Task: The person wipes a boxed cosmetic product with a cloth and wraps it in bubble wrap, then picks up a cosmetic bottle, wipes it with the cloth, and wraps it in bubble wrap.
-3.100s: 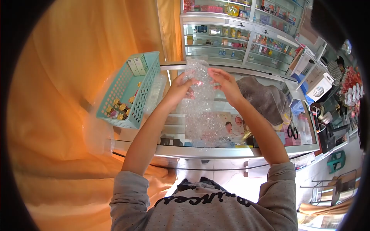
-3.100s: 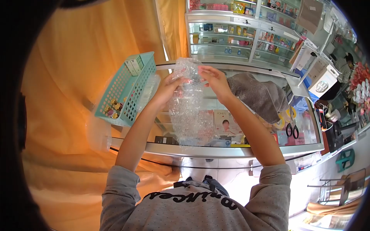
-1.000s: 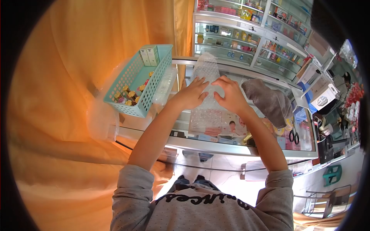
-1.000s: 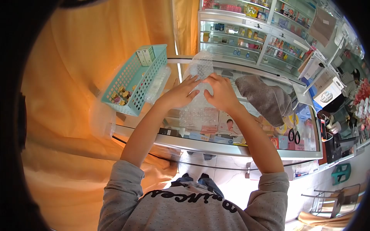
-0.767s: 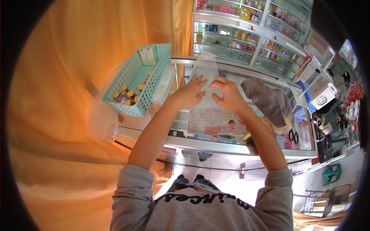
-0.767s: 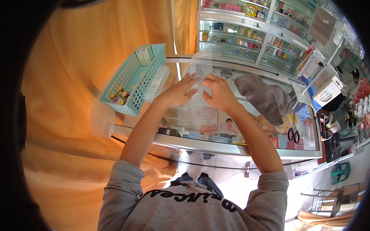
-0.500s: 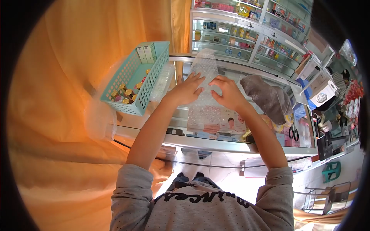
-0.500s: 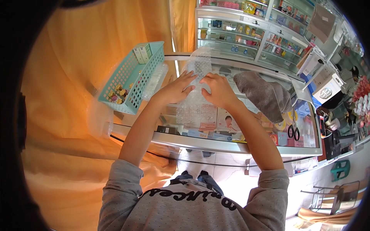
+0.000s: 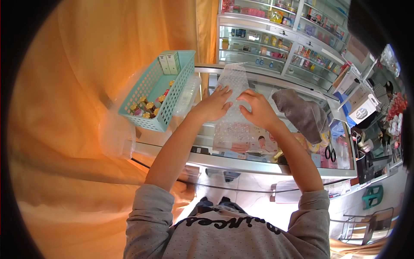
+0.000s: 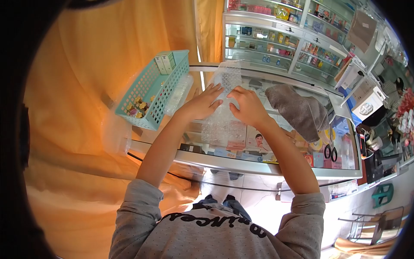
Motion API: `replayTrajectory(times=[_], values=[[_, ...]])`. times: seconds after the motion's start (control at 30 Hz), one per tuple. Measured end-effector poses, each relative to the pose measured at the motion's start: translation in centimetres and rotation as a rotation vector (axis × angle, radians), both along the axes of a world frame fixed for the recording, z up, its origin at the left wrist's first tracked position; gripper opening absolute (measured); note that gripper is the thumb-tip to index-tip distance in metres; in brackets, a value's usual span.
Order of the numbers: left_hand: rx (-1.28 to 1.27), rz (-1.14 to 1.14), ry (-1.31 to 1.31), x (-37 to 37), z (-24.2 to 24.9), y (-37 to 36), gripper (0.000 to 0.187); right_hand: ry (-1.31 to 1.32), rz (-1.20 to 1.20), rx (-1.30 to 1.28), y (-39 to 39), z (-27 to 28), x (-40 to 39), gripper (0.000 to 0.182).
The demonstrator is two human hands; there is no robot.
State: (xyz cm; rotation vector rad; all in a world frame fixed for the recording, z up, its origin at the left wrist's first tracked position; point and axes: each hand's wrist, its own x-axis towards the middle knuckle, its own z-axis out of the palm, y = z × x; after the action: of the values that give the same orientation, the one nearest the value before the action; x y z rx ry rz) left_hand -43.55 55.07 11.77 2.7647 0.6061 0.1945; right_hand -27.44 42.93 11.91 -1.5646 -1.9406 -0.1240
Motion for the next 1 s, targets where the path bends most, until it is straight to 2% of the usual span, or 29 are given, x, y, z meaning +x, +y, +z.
replayTrajectory(times=[0.13, 0.3, 0.53, 0.83, 0.9, 0.93, 1.0], values=[[0.009, 0.011, -0.002, 0.0, -0.1, -0.2, 0.052, 0.014, 0.003, 0.007, 0.0, 0.1, 0.1, 0.023], [0.051, -0.006, -0.073, 0.1, -0.9, 0.0, 0.051, 0.022, 0.008, 0.136, 0.0, 0.2, 0.0, 0.023], [0.077, 0.028, 0.032, 0.1, -0.1, -0.5, 0.051, 0.04, -0.006, 0.072, 0.1, -0.1, 0.5, 0.023], [0.115, 0.043, -0.13, -0.1, 0.1, -0.6, 0.052, 0.037, 0.053, 0.18, 0.0, 0.9, -0.6, 0.021], [0.143, 0.012, -0.256, -0.6, 0.6, -0.8, 0.046, 0.071, 0.066, 0.226, 0.0, 1.4, -1.3, 0.017], [0.148, 0.023, -0.258, -1.3, 2.0, -1.5, 0.046, 0.07, 0.078, 0.229, -0.1, 2.0, -1.9, 0.017], [0.032, 0.047, -0.147, -3.2, 4.7, -3.1, 0.032, 0.186, 0.128, 0.116, -0.1, 3.3, -3.3, 0.016]])
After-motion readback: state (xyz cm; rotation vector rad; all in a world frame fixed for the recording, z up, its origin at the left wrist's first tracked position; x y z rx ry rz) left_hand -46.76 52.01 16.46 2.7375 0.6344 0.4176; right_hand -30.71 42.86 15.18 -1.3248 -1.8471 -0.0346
